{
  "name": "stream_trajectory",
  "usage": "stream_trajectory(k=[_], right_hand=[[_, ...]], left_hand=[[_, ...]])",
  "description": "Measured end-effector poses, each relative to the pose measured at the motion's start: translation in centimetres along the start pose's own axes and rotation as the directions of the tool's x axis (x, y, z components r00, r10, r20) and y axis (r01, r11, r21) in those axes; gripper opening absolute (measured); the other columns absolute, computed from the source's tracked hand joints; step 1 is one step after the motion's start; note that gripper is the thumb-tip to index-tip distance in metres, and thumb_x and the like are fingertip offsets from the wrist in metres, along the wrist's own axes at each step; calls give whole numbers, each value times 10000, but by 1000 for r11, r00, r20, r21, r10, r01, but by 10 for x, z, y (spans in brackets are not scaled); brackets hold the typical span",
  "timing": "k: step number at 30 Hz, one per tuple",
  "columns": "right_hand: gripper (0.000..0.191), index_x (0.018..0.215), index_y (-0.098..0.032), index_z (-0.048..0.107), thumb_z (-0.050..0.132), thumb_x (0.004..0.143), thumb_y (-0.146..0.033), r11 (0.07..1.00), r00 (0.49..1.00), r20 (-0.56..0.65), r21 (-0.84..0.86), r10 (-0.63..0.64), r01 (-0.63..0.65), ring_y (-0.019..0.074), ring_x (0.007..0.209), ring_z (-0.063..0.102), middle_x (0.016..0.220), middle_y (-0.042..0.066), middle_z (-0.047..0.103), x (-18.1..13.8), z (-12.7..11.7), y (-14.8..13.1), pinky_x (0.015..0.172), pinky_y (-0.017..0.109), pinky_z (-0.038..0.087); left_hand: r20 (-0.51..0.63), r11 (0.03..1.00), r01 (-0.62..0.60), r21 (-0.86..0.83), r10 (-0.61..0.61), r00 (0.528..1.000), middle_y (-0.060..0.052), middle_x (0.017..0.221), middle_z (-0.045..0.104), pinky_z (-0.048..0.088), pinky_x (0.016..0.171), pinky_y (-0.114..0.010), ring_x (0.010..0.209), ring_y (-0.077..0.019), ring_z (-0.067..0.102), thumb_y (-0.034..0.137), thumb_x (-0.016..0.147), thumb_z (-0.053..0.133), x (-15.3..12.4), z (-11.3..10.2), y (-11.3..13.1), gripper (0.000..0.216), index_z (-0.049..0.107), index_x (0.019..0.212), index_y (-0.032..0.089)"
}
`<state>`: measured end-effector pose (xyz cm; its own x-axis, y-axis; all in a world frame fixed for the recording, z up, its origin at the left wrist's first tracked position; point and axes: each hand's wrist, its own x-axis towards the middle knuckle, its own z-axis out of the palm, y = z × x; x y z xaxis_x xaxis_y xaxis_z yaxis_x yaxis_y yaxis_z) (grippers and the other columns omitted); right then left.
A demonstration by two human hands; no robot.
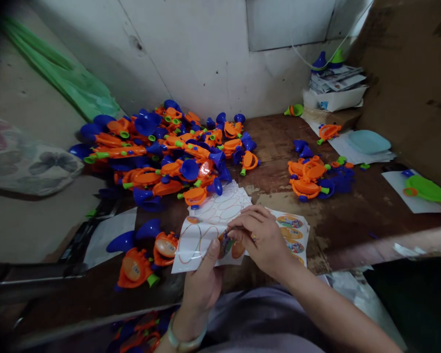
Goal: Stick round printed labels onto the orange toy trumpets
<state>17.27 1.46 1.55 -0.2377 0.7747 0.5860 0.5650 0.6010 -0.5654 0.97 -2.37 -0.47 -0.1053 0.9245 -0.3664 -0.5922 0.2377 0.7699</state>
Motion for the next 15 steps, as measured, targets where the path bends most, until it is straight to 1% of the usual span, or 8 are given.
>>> stream_trajectory(k=[2,4,7,10,13,15], right_hand=[[130,1024,-261,804,704,1087,-315,1000,998,-62,-20,-18,17,230,928,815,926,39,861,-1,1,-3,854,384,676],[112,1060,-271,815,707,1083,-287,991,986,-144,-118,-78,61,220,900,814,961,44,871,-3,2,-6,841,377,675],[145,1139,-285,819,711,1069,-219,951,952,-227,-277,-203,137,222,912,814,988,48,882,-6,4,-8,845,371,674],[234,1198,-287,811,677,1065,-148,932,933,-249,-318,-259,174,209,902,817,1015,43,883,-9,10,-7,836,350,670],[326,1257,-303,803,650,1051,-102,945,941,-244,-286,-234,161,204,921,814,1033,34,877,-10,15,-3,842,349,666],[354,1271,-320,800,672,1028,-97,948,947,-213,-259,-241,183,219,964,804,1034,25,874,-11,14,-2,866,367,665]], left_hand=[[16,1000,7,29,-8,1000,-64,1385,810,561,1237,-489,1440,-353,678,585,660,1050,1,-5,-1,658,835,1211,298],[20,999,13,45,-14,1000,-85,1392,807,575,1218,-501,1459,-367,664,599,696,1024,1,-7,-2,643,835,1224,286],[8,999,3,49,-4,1000,-112,1435,785,603,1179,-538,1448,-382,674,609,780,956,-1,-4,-2,683,783,1357,287],[-52,1000,-11,16,12,999,-118,1467,768,610,1168,-532,1395,-372,717,573,851,893,-2,6,0,687,726,1453,287],[-104,999,-3,-36,-1,995,-111,1423,794,626,1145,-498,1350,-364,747,519,852,888,-1,13,4,641,740,1426,274],[-132,998,9,-58,-17,991,-103,1360,823,648,1108,-479,1323,-357,763,492,856,876,3,13,7,568,767,1367,270]])
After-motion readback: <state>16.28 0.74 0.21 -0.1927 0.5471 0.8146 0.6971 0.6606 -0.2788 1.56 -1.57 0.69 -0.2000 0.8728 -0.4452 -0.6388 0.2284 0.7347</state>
